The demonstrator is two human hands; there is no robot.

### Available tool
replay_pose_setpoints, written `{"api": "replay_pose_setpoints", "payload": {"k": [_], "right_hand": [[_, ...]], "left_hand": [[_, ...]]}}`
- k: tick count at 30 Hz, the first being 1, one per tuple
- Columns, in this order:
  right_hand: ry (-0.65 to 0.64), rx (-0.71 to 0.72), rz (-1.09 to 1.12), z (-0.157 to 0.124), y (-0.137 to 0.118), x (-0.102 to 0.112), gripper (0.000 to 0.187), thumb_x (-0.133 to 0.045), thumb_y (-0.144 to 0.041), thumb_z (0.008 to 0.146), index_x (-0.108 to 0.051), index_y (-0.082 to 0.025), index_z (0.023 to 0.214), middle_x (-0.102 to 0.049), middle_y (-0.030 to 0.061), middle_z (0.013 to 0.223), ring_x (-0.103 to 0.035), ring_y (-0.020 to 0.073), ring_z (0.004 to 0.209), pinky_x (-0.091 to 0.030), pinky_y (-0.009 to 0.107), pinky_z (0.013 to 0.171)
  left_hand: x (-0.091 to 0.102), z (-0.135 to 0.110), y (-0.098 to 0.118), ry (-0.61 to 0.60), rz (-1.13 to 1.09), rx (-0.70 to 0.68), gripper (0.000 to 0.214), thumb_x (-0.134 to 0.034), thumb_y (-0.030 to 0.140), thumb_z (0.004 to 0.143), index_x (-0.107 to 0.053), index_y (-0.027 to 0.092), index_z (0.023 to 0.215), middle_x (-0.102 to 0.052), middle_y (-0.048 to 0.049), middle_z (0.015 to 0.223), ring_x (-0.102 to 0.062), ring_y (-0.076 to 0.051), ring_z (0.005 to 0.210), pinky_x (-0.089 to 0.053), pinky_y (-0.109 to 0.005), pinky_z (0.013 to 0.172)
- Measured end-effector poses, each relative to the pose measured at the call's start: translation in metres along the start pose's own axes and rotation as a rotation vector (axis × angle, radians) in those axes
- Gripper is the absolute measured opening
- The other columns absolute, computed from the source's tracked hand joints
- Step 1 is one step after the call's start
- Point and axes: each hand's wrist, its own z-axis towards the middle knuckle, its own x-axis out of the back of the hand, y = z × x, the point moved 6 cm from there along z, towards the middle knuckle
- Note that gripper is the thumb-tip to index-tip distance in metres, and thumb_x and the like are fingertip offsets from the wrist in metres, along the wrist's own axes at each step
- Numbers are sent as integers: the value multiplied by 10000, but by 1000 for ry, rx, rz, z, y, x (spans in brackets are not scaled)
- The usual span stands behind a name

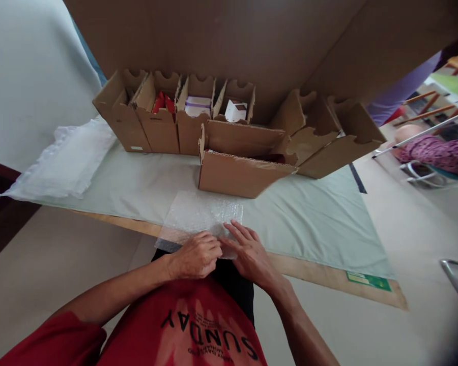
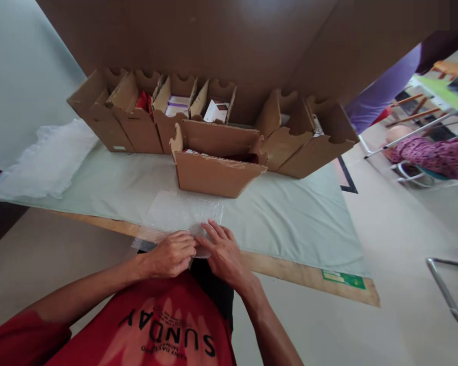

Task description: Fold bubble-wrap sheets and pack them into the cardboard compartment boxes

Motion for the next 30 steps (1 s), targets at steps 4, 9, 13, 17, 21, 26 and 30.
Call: {"api": "replay_pose_setpoints", "payload": {"k": [4, 9, 13, 17, 21, 26, 30], "right_hand": [[99, -98, 206, 3, 10, -8, 522, -491, -29, 814, -748, -266, 1202, -754, 83, 1227, -659, 277, 1216, -507, 488, 1020], [307, -416, 576, -16, 34, -4, 277, -538, -328, 951, -793, -269, 1039, -801, 56, 1037, -735, 260, 992, -573, 430, 911], [371, -555, 780, -20, 41, -2, 304, -606, -467, 922, -789, -225, 902, -791, 54, 935, -724, 252, 909, -573, 377, 835], [476, -642, 767, -17, 51, -2, 305, -638, -483, 873, -740, -199, 828, -742, 43, 784, -669, 218, 751, -538, 332, 707], [575, -712, 673, -15, 61, -4, 295, -640, -493, 844, -667, -199, 829, -700, 35, 721, -615, 189, 641, -494, 308, 628], [597, -763, 470, -12, 65, -6, 284, -588, -500, 874, -644, -222, 869, -739, 61, 795, -659, 215, 680, -504, 339, 702], [550, -824, 285, -8, 66, -11, 324, -540, -519, 895, -655, -217, 916, -765, 96, 870, -694, 250, 764, -481, 348, 728]], "left_hand": [[18, -15, -4, 60, -112, 123, 307, -688, 317, 818, -654, 215, 1106, -733, -115, 1159, -661, -300, 1110, -444, -508, 1077], [54, -49, -45, 160, -80, 345, 545, -704, 237, 748, -643, 292, 1287, -736, -80, 1239, -671, -315, 1160, -387, -560, 1153], [73, -59, -86, 197, -234, 469, 300, -651, 263, 768, -742, 276, 1053, -777, -57, 1137, -714, -276, 1072, -523, -467, 1031], [71, -55, -111, 258, -377, 686, 218, -616, 388, 809, -752, 228, 868, -797, -53, 919, -736, -232, 868, -588, -362, 829], [61, -49, -117, 338, -352, 801, 222, -574, 380, 787, -716, 209, 789, -758, -34, 775, -707, -208, 750, -561, -324, 748], [54, -45, -123, 321, -157, 872, 170, -569, 333, 796, -690, 214, 788, -722, -16, 718, -652, -178, 668, -483, -282, 654], [52, -42, -123, 287, 85, 866, 138, -576, 293, 819, -697, 226, 818, -711, -30, 751, -645, -198, 719, -481, -296, 702]]}}
